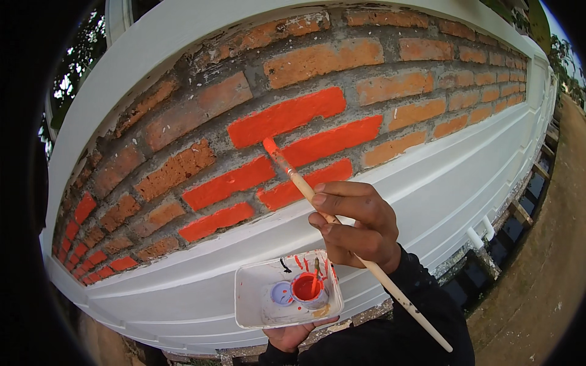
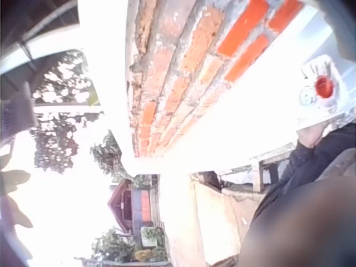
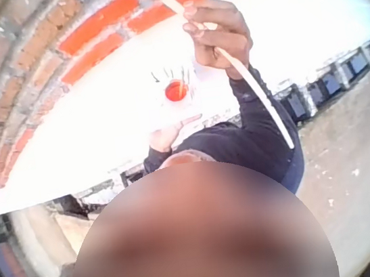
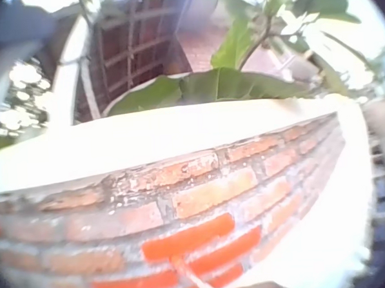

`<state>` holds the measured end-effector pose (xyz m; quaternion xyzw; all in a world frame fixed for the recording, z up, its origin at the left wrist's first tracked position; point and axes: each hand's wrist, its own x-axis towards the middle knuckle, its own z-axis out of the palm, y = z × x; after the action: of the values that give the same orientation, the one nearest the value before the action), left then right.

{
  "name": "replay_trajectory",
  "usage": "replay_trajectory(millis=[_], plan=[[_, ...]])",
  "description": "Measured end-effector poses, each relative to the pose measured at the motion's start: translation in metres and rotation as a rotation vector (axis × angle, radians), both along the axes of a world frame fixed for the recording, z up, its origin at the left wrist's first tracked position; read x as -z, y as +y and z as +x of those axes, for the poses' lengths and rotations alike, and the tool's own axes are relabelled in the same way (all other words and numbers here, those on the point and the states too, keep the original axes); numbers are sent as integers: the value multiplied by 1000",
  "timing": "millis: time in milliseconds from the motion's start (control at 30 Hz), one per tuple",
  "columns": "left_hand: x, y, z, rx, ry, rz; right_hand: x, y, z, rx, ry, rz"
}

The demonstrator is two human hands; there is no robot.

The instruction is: Painting individual bricks on a wall using red paint and a paintbrush.

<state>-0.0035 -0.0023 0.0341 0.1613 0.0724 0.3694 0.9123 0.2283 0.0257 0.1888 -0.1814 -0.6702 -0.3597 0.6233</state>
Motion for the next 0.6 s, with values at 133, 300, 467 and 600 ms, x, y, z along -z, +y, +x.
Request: replay_trajectory(millis=[133, 300, 467, 600], plan=[[5, -1, -3, 9, -74, -8, -12, -8, 22, 144, 112, 40], [4, 1, 2, 61, -135, -11, -18, -13, 31, 280, 155, 149], [9, 2, 2, -12, 30, 22, -10, 8, -12, 44, 21, 20], [13, 1, -4, -39, -23, -25, -5, 11, -22, -115, 16, -1]])
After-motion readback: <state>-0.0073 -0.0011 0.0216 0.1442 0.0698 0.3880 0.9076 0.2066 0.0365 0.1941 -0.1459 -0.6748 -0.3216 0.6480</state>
